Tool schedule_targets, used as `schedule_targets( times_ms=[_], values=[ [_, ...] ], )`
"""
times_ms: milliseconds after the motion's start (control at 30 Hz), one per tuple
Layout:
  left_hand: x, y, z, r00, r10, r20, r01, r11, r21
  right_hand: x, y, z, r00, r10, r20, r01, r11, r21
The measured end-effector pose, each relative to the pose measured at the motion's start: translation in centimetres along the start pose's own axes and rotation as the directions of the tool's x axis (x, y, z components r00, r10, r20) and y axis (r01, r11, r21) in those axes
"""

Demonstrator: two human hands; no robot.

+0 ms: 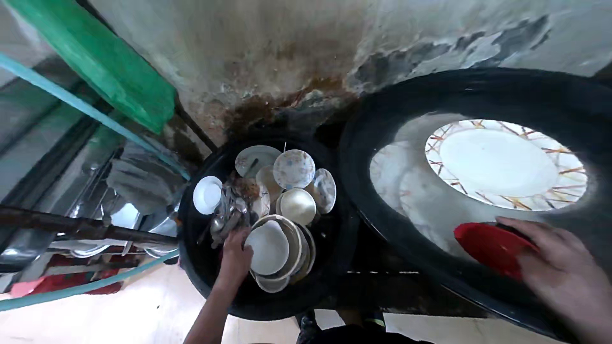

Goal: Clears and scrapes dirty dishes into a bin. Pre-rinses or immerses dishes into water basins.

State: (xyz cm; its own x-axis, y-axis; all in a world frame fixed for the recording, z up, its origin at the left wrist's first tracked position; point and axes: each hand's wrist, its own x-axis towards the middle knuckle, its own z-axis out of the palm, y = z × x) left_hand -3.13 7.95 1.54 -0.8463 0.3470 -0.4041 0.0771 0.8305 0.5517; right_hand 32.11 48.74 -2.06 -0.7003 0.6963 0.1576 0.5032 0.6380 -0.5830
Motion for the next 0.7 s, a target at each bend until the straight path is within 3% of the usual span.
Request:
schedule_targets(
  times_ms=[233,367,500,600,700],
  values=[
    [0.2,0.2,1.1,0.987,-0.105,0.122,0.123,0.980,-0.154,0.1,-2.5,-0.8,0.999,0.007,0.037,-0.007,1.000,-0.006],
    [0.3,1.5,0.1,0.962,-0.086,0.259,0.112,0.990,-0.088,0.1,-2.8,-0.7,1.000,-0.001,0.017,0.002,1.000,-0.010],
    [2.2,3.4,-1.7,0.961,0.040,0.274,-0.073,0.991,0.111,0.4,-3.5,-0.8,0.999,0.027,-0.030,-0.028,0.999,-0.032],
    [5.3,5.2,-2.3,0.974,0.059,0.219,-0.108,0.970,0.218,0.8,-5.2,-1.1,0.995,0.099,-0.007,-0.099,0.994,-0.039],
    [9.8,8.6,-2.1,0.962,0.160,0.220,-0.205,0.959,0.198,0.9,-4.5,-1.4,0.995,0.084,0.052,-0.077,0.990,-0.122]
  ],
)
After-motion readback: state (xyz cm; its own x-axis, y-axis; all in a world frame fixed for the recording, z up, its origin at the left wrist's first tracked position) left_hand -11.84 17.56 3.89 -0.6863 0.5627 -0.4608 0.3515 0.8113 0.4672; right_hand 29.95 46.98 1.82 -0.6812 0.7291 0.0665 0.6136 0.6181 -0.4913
